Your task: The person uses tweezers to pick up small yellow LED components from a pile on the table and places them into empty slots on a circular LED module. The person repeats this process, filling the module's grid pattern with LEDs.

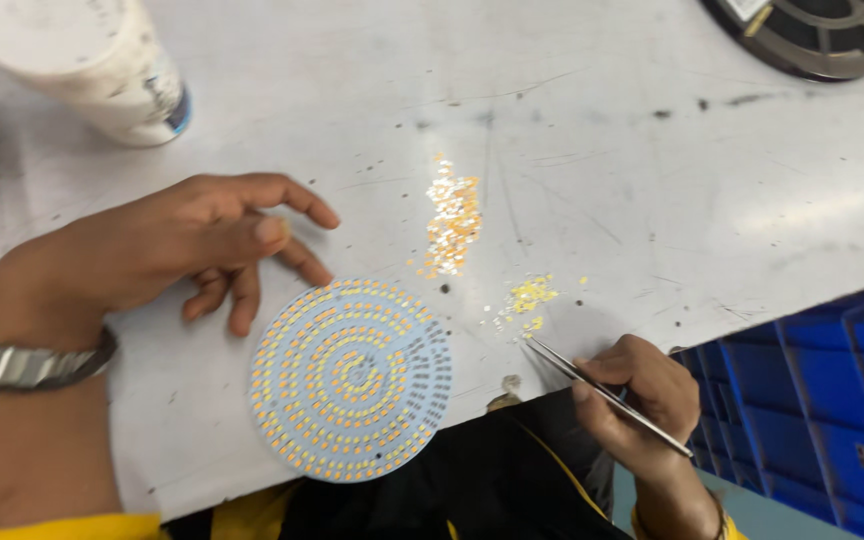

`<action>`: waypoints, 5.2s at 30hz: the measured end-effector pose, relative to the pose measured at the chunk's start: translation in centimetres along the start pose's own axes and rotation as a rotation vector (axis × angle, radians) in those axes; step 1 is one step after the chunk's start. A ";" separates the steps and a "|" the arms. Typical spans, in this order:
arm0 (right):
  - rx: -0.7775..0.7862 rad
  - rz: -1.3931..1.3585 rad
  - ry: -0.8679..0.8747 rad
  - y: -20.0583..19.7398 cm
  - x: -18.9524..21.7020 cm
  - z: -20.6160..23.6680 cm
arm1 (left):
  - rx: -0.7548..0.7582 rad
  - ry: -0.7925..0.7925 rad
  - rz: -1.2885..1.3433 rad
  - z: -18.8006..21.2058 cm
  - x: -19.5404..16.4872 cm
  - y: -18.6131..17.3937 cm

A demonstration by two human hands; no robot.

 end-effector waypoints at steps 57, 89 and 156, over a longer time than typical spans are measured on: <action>0.165 -0.115 -0.042 2.4 2.0 -1.5 | 0.009 0.052 0.019 0.4 -0.7 0.4; -0.090 0.188 0.188 -0.7 -1.4 -2.0 | -0.005 0.019 0.017 -0.1 0.1 0.1; 0.303 -0.197 -0.195 6.5 6.1 -1.9 | 0.021 0.081 0.038 0.2 -1.7 0.7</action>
Point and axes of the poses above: each hand's wrist, its own z-axis away from the middle knuckle, its own y-axis out of the palm, x = y × z, the point moved 10 cm from there along -z, towards the middle knuckle, and after that the axes turned 2 degrees about z, right-handed, at the moved point
